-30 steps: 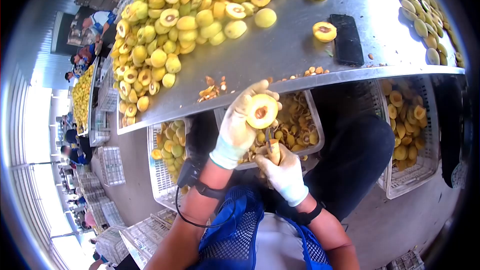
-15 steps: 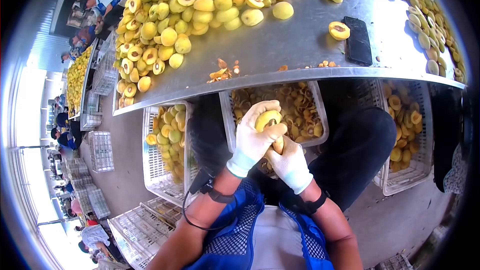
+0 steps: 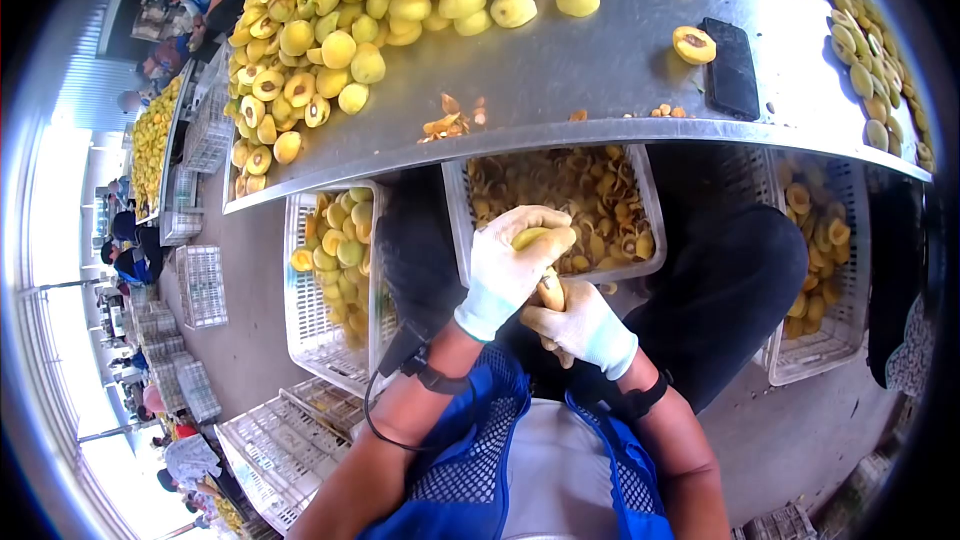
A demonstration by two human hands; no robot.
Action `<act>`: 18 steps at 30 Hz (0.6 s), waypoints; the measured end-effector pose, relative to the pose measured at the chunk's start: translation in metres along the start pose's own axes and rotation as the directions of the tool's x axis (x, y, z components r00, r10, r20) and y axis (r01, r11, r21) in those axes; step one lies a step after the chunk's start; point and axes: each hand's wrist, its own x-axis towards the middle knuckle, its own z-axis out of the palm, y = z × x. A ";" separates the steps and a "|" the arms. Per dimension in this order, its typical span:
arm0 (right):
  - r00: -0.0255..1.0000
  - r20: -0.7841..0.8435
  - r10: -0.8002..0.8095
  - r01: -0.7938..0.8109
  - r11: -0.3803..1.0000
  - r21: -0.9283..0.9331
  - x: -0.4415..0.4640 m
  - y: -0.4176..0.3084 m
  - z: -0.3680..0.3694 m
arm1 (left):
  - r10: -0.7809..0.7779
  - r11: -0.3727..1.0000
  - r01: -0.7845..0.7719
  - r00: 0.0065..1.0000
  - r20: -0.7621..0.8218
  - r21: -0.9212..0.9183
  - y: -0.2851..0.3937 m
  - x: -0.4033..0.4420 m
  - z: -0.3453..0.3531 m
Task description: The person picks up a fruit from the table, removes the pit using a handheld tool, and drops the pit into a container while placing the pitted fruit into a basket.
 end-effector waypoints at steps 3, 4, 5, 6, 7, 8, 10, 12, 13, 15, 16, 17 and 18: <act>0.997 0.045 0.056 -0.055 0.998 -0.028 0.001 -0.002 -0.002 | -0.126 0.973 0.147 0.984 0.126 -0.177 -0.002 0.007 -0.010; 0.998 0.042 0.055 -0.054 0.998 -0.027 0.001 -0.001 -0.002 | -0.189 0.961 0.214 0.970 0.150 -0.177 0.001 0.007 -0.010; 0.998 0.040 0.055 -0.054 0.998 -0.026 0.001 -0.001 -0.001 | -0.224 0.955 0.251 0.959 0.171 -0.157 0.006 0.009 -0.010; 0.998 0.040 0.055 -0.054 0.998 -0.026 0.001 0.000 0.000 | -0.261 0.948 0.288 0.947 0.189 -0.136 0.009 0.012 -0.011; 0.996 0.056 0.072 -0.072 0.997 -0.001 0.002 -0.001 0.000 | -0.297 0.939 0.324 0.932 0.207 -0.114 0.011 0.014 -0.012; 0.994 0.070 0.089 -0.091 0.996 0.023 0.002 -0.003 -0.001 | -0.293 0.935 0.326 0.933 0.210 -0.142 0.009 0.014 -0.013; 0.990 0.116 0.081 -0.094 0.990 0.109 0.000 -0.002 -0.003 | -0.287 0.923 0.329 0.934 0.215 -0.198 0.002 0.014 -0.012; 0.984 0.173 0.028 -0.068 0.971 0.229 -0.003 -0.001 -0.005 | -0.204 0.907 0.260 0.960 0.193 -0.332 -0.008 0.008 -0.010; 0.981 0.193 0.024 -0.070 0.970 0.233 -0.005 -0.002 -0.005 | -0.163 0.891 0.222 0.971 0.177 -0.396 -0.011 0.005 -0.009; 0.972 0.234 0.017 -0.075 0.968 0.239 -0.006 -0.004 -0.006 | -0.173 0.816 0.241 0.969 0.177 -0.525 -0.014 0.001 -0.006; 0.970 0.241 0.023 -0.084 0.965 0.249 -0.006 -0.004 -0.005 | -0.177 0.772 0.247 0.968 0.175 -0.586 -0.015 0.000 -0.004; 0.968 0.248 0.027 -0.093 0.962 0.258 -0.005 -0.003 -0.005 | -0.183 0.711 0.261 0.965 0.187 -0.652 -0.017 -0.001 -0.003; 0.967 0.254 0.030 -0.100 0.958 0.268 -0.005 -0.002 -0.004 | -0.186 0.646 0.273 0.962 0.199 -0.713 -0.020 -0.001 -0.001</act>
